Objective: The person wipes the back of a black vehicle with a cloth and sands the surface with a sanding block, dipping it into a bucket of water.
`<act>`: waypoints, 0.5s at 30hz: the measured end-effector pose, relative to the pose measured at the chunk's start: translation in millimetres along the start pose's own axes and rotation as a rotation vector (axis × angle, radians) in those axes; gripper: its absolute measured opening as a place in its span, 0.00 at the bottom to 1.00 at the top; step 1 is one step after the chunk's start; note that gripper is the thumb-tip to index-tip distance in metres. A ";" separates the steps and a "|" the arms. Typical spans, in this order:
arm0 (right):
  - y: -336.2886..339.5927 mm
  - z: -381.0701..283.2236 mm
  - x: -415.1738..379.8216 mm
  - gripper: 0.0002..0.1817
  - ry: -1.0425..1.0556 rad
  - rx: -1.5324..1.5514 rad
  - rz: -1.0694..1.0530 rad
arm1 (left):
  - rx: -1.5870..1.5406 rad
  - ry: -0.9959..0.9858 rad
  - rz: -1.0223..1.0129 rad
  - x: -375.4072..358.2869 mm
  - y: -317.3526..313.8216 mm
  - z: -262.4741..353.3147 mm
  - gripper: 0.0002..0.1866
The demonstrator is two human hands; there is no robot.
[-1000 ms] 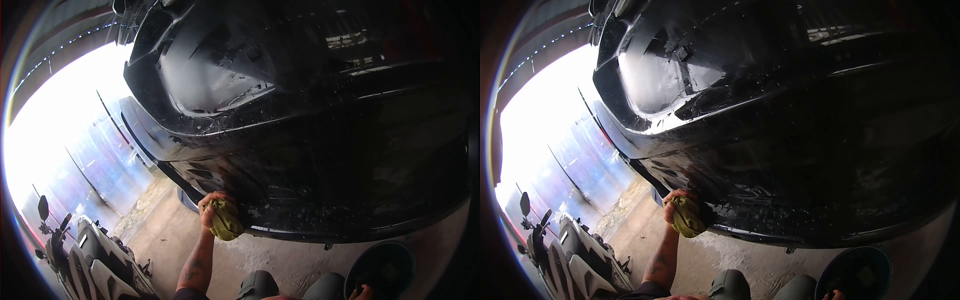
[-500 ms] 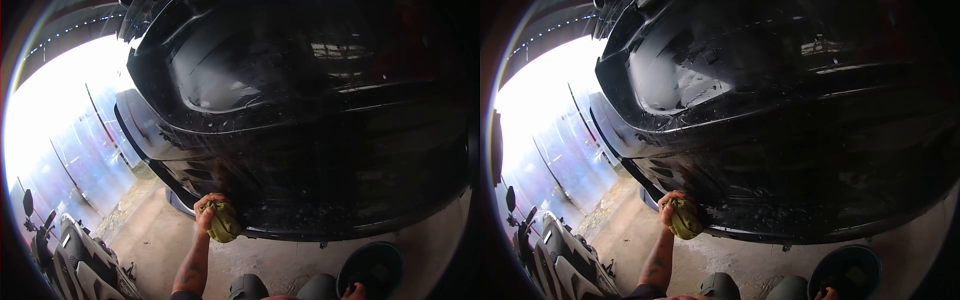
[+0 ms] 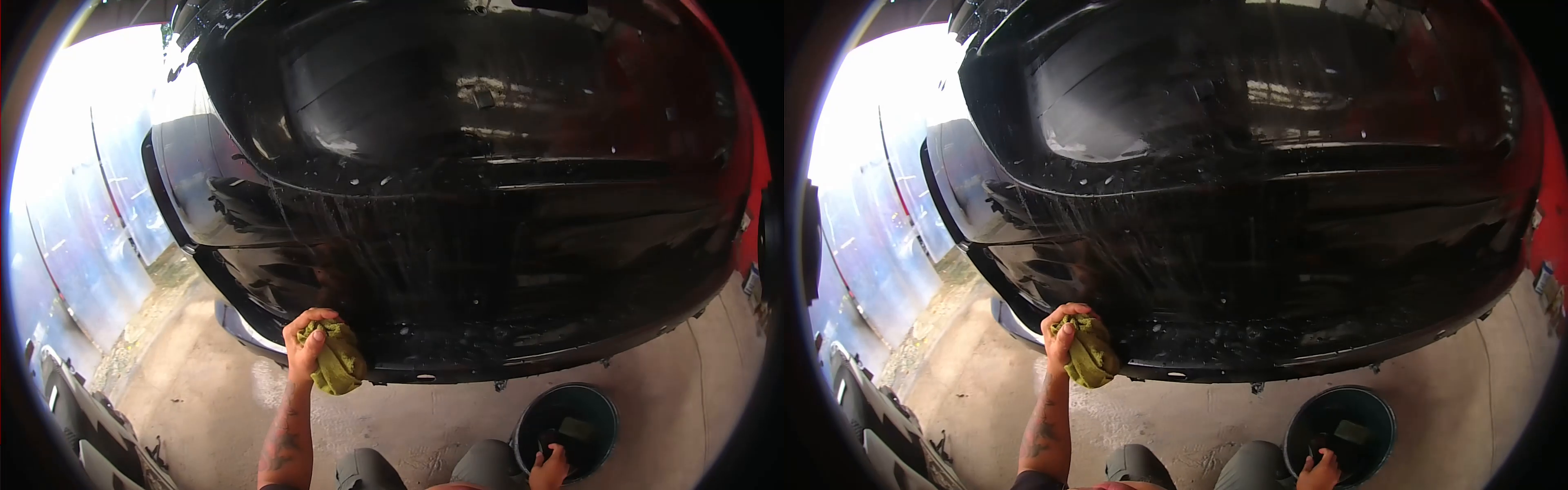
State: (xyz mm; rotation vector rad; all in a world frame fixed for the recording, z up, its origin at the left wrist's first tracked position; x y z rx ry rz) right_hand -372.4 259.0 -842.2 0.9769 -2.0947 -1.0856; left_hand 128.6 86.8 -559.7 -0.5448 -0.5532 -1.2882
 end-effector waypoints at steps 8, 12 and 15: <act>-31.9 30.6 3.0 0.20 -0.105 0.003 0.106 | -0.029 0.037 -0.003 1.9 0.8 -2.2 0.29; -43.9 63.1 16.6 0.23 -0.275 0.301 0.156 | -0.022 0.015 0.020 0.4 -0.6 -0.5 0.30; -93.2 150.0 39.1 0.18 -0.246 0.652 0.439 | -0.030 -0.007 0.024 0.2 -0.9 3.0 0.30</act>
Point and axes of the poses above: each hand's wrist, its own x-axis towards the middle knuckle, its own y-axis out of the back of the hand, z = x × y, the point moved 6 cm from there along x, towards the middle knuckle, and after that the axes turned 6 degrees about z, right-handed, at the moved point
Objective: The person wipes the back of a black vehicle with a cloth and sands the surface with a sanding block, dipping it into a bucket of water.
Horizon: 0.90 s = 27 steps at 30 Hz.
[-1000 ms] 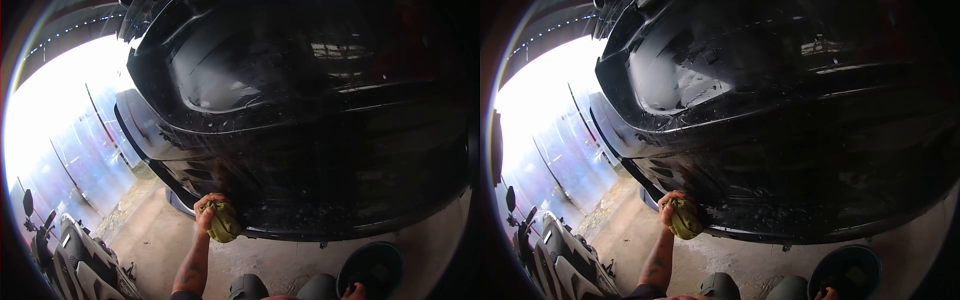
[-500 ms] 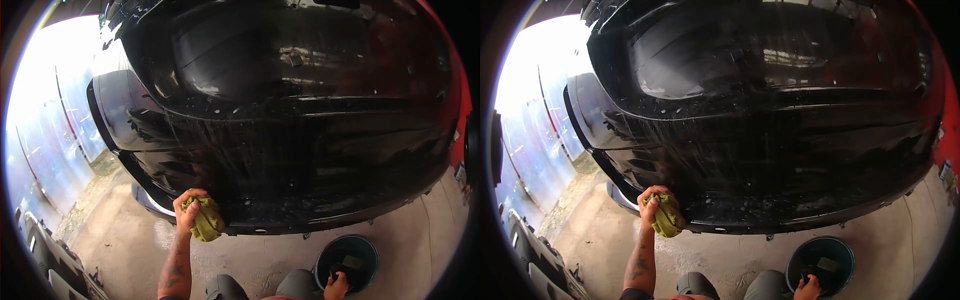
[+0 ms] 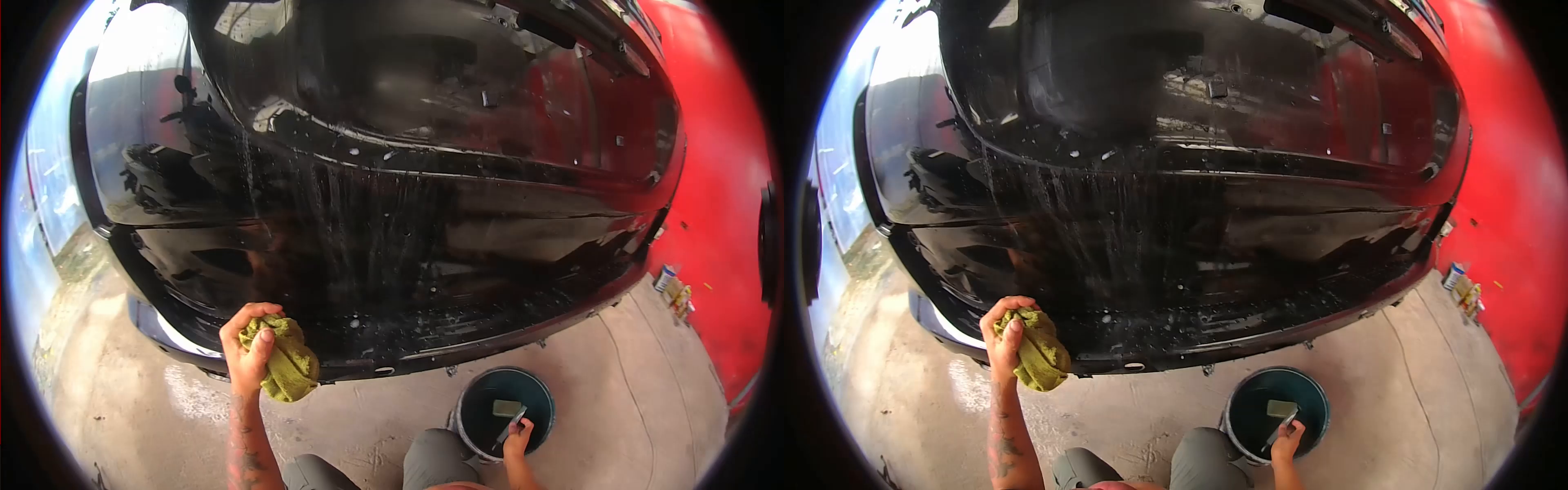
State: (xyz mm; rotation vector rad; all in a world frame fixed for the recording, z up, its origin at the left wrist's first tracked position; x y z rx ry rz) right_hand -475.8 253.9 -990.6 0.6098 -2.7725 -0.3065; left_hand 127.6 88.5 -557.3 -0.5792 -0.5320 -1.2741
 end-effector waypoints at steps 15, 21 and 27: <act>45.4 -19.3 2.1 0.27 -1.008 0.677 -0.116 | -0.039 -0.014 -0.003 0.9 1.5 -0.1 0.26; 49.5 -29.1 8.5 0.25 -0.990 0.674 -0.167 | -0.051 -0.022 -0.005 1.5 3.0 -2.2 0.25; 53.6 -16.4 1.7 0.24 -1.033 0.636 -0.175 | -0.058 -0.028 0.001 1.1 4.2 -2.2 0.23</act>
Point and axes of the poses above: each hand's wrist, its own x-axis towards the middle knuckle, its own y-axis out of the back of the hand, z = x × y, the point moved 6 cm from there along x, towards the middle knuckle, and after that the axes turned 6 degrees about z, right-handed, at the moved point
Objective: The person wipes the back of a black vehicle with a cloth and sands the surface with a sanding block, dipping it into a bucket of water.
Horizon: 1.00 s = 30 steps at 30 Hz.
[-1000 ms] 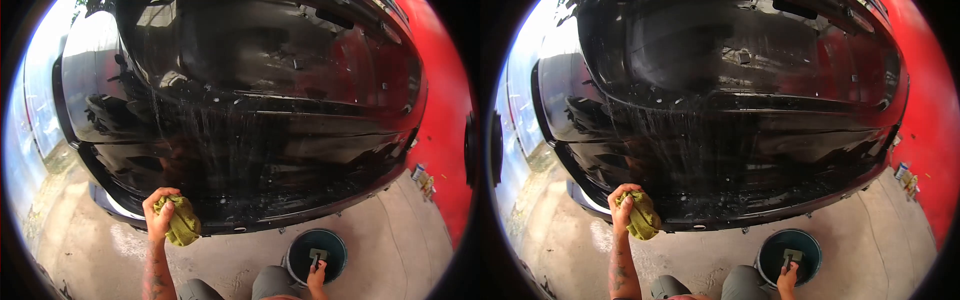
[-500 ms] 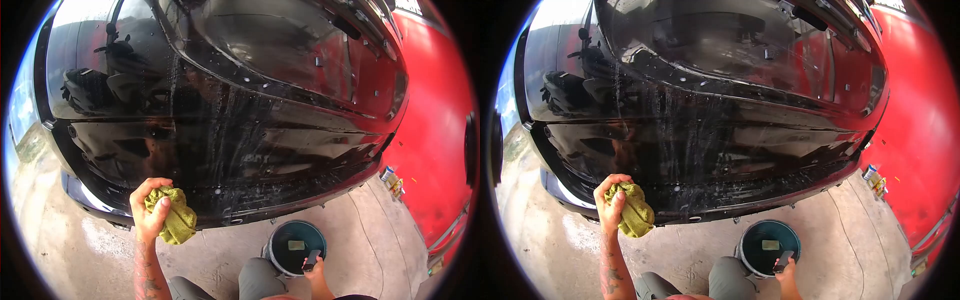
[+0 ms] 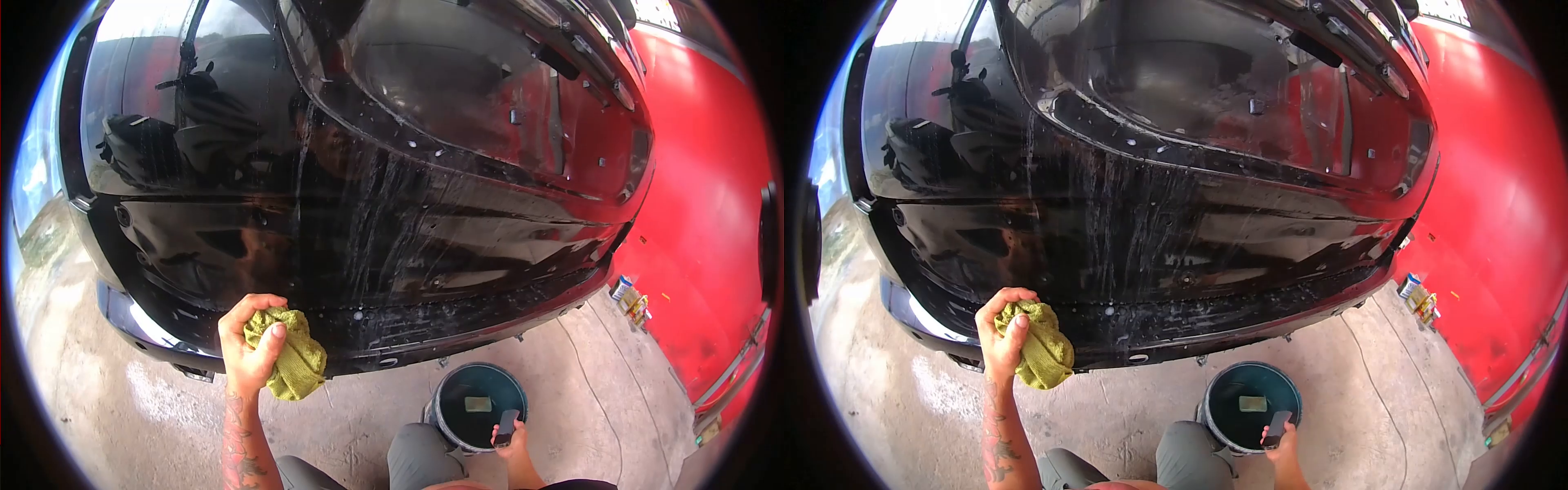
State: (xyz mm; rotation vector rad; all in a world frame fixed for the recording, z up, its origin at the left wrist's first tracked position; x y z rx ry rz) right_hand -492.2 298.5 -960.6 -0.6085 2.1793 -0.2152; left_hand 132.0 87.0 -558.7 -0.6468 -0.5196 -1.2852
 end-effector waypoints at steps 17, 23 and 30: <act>-53.9 16.0 -59.5 0.15 0.984 -0.943 0.166 | 0.045 -0.012 -0.018 -0.5 -1.3 0.6 0.28; -57.6 15.7 -72.5 0.16 0.998 -0.880 0.153 | 0.045 -0.019 -0.019 -0.6 -2.2 2.0 0.29; -60.2 22.7 -70.8 0.17 1.006 -0.923 0.162 | 0.023 -0.013 -0.023 -1.7 -2.5 0.2 0.27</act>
Point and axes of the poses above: each hand's wrist, its own x-axis towards the middle knuckle, its own y-axis out of the back of the hand, z = x × y, the point moved 6 cm from there along x, towards the middle knuckle, and after that the axes turned 6 degrees about z, right-handed, at the moved point
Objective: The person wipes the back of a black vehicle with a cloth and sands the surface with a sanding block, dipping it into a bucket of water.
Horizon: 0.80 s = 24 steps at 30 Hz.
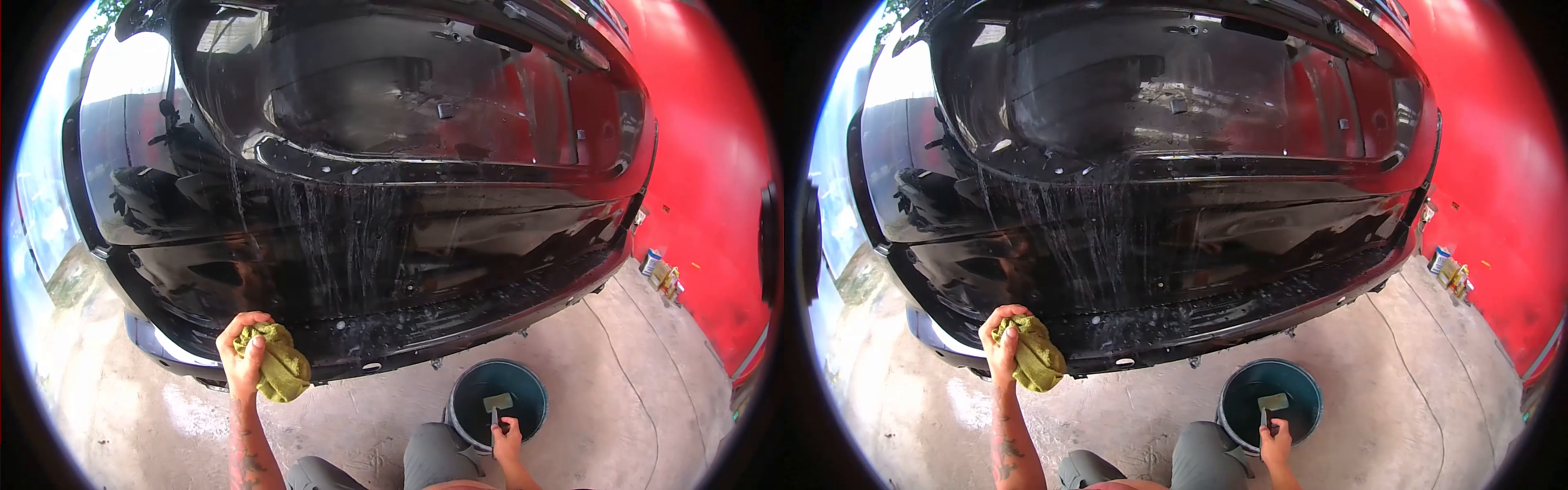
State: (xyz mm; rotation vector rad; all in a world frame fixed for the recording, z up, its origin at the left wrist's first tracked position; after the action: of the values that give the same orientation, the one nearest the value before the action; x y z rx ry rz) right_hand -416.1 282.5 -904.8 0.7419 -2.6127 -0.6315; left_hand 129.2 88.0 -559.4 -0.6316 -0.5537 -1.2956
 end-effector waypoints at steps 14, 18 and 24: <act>1.2 3.3 -7.5 0.23 -0.011 0.022 0.001 | 0.003 -0.015 0.003 -1.0 0.7 0.0 0.26; 0.9 -1.0 -6.7 0.23 0.100 0.017 0.038 | 0.009 -0.004 0.007 -2.3 1.1 -0.4 0.27; 29.4 -60.3 -21.8 0.23 0.013 0.042 -0.137 | -0.038 0.044 0.002 -4.2 0.3 -2.0 0.26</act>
State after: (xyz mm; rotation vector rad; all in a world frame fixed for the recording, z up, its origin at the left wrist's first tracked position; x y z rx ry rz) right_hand -384.0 297.9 -843.9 0.9417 -2.5867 -0.6098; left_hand 128.7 89.5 -563.7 -0.6330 -0.4931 -1.3182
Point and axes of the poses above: each hand's wrist, its own x-axis towards the middle knuckle, its own y-axis out of the back of the hand, z = x × y, the point moved 6 cm from there along x, towards the middle knuckle, and after that the axes turned 6 degrees about z, right-handed, at the moved point
